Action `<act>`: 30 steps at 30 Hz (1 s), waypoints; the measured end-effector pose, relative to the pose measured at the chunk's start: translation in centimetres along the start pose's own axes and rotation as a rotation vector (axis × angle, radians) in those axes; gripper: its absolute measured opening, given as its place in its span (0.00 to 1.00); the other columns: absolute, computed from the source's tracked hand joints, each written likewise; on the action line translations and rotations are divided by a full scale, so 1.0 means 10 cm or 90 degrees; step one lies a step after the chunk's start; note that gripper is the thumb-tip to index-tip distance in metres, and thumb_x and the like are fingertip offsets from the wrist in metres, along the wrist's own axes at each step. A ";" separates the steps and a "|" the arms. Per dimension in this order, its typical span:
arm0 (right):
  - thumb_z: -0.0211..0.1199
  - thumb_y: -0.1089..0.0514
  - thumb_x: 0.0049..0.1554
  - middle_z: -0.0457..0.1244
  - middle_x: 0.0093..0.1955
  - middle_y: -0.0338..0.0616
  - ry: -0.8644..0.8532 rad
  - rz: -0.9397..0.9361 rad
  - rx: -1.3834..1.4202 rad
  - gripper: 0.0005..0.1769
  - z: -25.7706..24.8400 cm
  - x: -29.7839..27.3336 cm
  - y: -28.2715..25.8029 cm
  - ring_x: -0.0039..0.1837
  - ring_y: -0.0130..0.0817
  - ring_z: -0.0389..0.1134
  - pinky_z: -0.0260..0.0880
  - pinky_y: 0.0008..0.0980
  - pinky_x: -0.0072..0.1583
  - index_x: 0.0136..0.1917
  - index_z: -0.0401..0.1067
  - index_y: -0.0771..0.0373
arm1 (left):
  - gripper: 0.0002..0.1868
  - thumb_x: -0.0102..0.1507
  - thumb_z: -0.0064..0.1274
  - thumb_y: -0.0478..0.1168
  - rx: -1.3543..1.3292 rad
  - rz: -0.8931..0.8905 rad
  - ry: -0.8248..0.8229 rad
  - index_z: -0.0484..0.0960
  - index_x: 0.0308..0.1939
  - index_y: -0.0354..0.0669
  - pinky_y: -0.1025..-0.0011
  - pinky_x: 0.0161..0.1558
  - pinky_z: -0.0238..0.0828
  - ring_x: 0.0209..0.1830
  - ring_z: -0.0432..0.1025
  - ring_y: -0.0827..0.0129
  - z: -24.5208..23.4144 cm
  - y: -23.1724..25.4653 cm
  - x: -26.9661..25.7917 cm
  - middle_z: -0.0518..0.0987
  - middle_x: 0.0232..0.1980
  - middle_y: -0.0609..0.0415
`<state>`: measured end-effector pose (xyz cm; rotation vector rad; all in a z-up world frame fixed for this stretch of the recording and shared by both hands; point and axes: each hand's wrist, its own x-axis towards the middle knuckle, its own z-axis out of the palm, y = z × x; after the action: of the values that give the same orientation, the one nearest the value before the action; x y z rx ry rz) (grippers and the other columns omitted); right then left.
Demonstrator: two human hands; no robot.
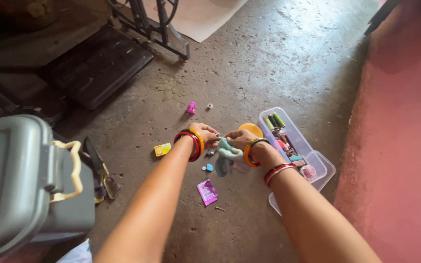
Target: The person sits on the floor and wipes various small sewing supplies, including bobbins, a small box, and a pink plastic item, using a light blue cloth. The person places the cleaned items into a clear plastic container and a small yellow container.
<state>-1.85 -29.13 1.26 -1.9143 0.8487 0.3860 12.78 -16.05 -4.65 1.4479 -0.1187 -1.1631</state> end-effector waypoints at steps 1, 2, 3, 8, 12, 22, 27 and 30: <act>0.62 0.47 0.60 0.73 0.52 0.37 0.018 0.006 0.033 0.19 -0.02 0.01 0.02 0.53 0.26 0.72 0.72 0.33 0.55 0.62 0.78 0.54 | 0.15 0.59 0.61 0.29 -0.031 -0.005 -0.013 0.78 0.49 0.31 0.64 0.40 0.84 0.35 0.82 0.61 0.01 -0.02 0.05 0.85 0.43 0.41; 0.64 0.48 0.59 0.73 0.52 0.38 0.035 0.012 0.065 0.19 -0.03 0.02 0.02 0.52 0.27 0.72 0.73 0.33 0.54 0.61 0.79 0.55 | 0.16 0.59 0.62 0.29 -0.062 -0.010 -0.025 0.78 0.50 0.30 0.65 0.41 0.84 0.36 0.82 0.61 0.01 -0.03 0.08 0.85 0.43 0.42; 0.66 0.49 0.58 0.73 0.52 0.39 0.050 0.021 0.094 0.19 -0.01 0.02 0.05 0.51 0.27 0.73 0.74 0.33 0.53 0.61 0.79 0.56 | 0.16 0.59 0.62 0.29 -0.098 -0.019 -0.037 0.77 0.50 0.30 0.65 0.42 0.85 0.36 0.82 0.62 0.04 -0.10 0.07 0.85 0.43 0.42; 0.67 0.46 0.58 0.73 0.51 0.39 0.043 0.016 0.059 0.20 0.13 0.05 0.20 0.50 0.25 0.73 0.74 0.30 0.52 0.60 0.78 0.57 | 0.18 0.55 0.67 0.29 -0.083 0.067 -0.061 0.81 0.48 0.31 0.67 0.43 0.85 0.38 0.83 0.62 0.06 -0.46 -0.05 0.85 0.44 0.41; 0.67 0.47 0.59 0.71 0.48 0.37 -0.062 0.002 0.184 0.18 0.33 0.18 0.53 0.47 0.25 0.71 0.73 0.30 0.49 0.58 0.77 0.59 | 0.17 0.54 0.67 0.28 0.020 0.051 -0.149 0.83 0.46 0.33 0.65 0.43 0.86 0.39 0.83 0.59 -0.26 -0.58 0.05 0.85 0.44 0.41; 0.62 0.48 0.61 0.70 0.44 0.37 -0.019 0.045 0.361 0.16 0.37 0.47 0.80 0.43 0.27 0.70 0.73 0.32 0.44 0.54 0.77 0.61 | 0.14 0.59 0.62 0.26 -0.048 0.139 -0.155 0.82 0.48 0.34 0.61 0.43 0.88 0.42 0.82 0.62 -0.12 -0.80 0.25 0.86 0.44 0.48; 0.64 0.47 0.61 0.68 0.42 0.34 0.041 0.063 0.329 0.14 0.48 0.14 1.11 0.40 0.23 0.67 0.70 0.29 0.41 0.50 0.79 0.59 | 0.19 0.60 0.55 0.24 -0.011 0.058 -0.145 0.82 0.54 0.42 0.63 0.41 0.86 0.38 0.83 0.58 -0.07 -0.92 0.06 0.85 0.40 0.44; 0.66 0.49 0.61 0.70 0.43 0.36 -0.004 0.046 0.372 0.13 0.49 -0.05 1.14 0.41 0.24 0.71 0.72 0.27 0.42 0.51 0.79 0.60 | 0.20 0.62 0.55 0.27 0.023 0.027 -0.168 0.78 0.57 0.46 0.65 0.40 0.86 0.36 0.82 0.61 0.01 -0.95 -0.13 0.83 0.40 0.50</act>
<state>-9.80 -27.89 -8.27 -1.3443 0.9100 0.1594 6.96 -12.63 -11.51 1.3109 -0.3525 -1.3182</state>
